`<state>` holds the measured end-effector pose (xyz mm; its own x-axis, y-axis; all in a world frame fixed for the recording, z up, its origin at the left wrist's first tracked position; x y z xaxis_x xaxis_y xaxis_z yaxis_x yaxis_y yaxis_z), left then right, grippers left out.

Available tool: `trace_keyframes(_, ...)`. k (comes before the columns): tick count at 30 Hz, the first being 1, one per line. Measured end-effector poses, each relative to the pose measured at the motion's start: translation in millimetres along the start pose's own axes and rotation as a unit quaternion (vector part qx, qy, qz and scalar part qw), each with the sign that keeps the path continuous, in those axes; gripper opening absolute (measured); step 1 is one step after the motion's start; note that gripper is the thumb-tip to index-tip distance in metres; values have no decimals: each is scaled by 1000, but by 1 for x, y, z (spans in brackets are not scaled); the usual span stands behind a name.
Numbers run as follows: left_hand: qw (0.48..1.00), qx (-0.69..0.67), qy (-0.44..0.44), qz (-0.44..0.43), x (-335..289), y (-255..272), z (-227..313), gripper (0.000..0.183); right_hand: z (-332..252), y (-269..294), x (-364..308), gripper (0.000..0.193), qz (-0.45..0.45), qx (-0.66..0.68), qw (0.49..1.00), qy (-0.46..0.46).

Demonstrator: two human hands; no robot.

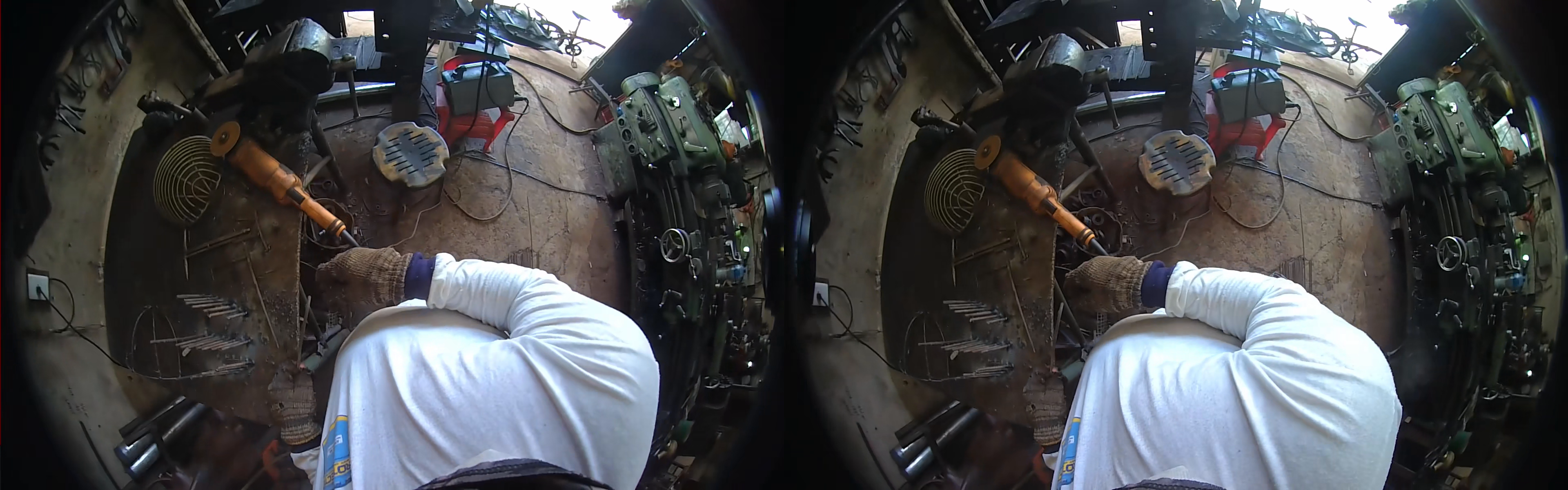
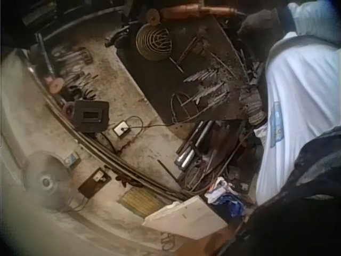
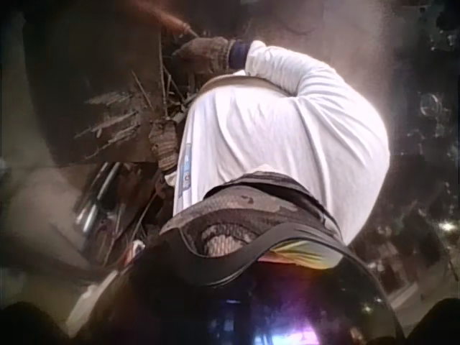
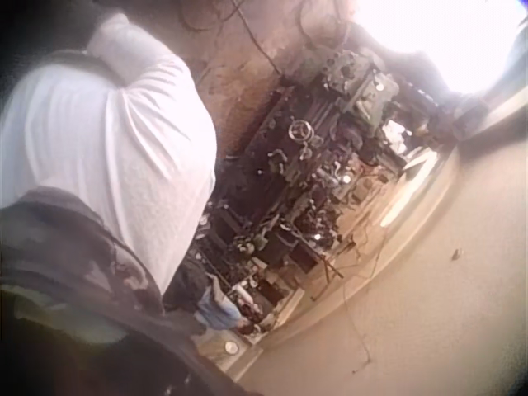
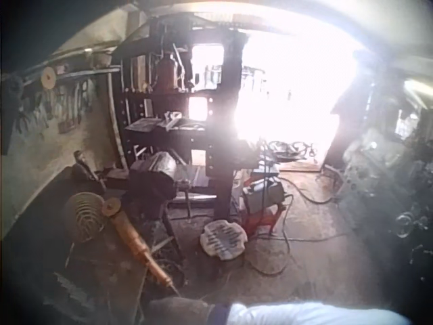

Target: The person welds and grinds metal rods on a workbench to fabricate curved cage-like structures. They use a welding tool to join metal pieces together, then use an angle grinder to smooth the joints, and finally use a hammer and a metal-pin board to shape additional metal components.

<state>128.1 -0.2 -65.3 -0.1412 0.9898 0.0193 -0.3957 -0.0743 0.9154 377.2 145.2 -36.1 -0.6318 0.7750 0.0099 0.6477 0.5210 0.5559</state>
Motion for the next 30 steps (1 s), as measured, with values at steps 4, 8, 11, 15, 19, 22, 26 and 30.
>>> trace_keyframes(4, 997, -62, 24, -31, 5, -1, 1, 18, 64, -11, -6, 25, 24, 348, 928, -128)
trace_keyframes(8, 1000, -15, -5, -27, 13, 19, 30, 22, 78, 16, -16, 29, -53, 413, 892, -175)
trace_keyframes(11, 968, -115, 207, -79, 3, 11, 13, 23, 52, 83, -17, 32, 13, 74, 997, 7)
trace_keyframes(15, 930, -208, 303, -10, 6, 1, 46, 22, 98, 111, -3, 38, 11, 347, 926, -149)
trace_keyframes(19, 956, -129, 241, 105, 11, -18, 47, 23, 80, 154, 67, 38, -15, 264, 964, -15)
trace_keyframes(22, 965, -15, 155, 211, 24, -2, 77, 30, 40, 167, 142, 39, -14, 199, 980, 22)
trace_keyframes(26, 944, -82, 238, 215, 8, -35, 26, 29, 9, 166, 272, 44, 6, 221, 974, 58)
trace_keyframes(30, 966, 14, 219, 139, 35, -12, 63, 27, 13, 172, 421, 43, 171, 56, 978, 106)
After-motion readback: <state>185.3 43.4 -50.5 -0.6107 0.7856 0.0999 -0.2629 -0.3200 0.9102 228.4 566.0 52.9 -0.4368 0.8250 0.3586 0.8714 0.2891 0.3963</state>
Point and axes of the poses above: each hand's wrist, its own x-axis towards the middle knuckle, its own y-axis out of the back of the hand, z = x × y, the point moved 7 cm from there along x, towards the middle knuckle, and after that the axes turned 6 degrees about z, right-handed, at the moved point
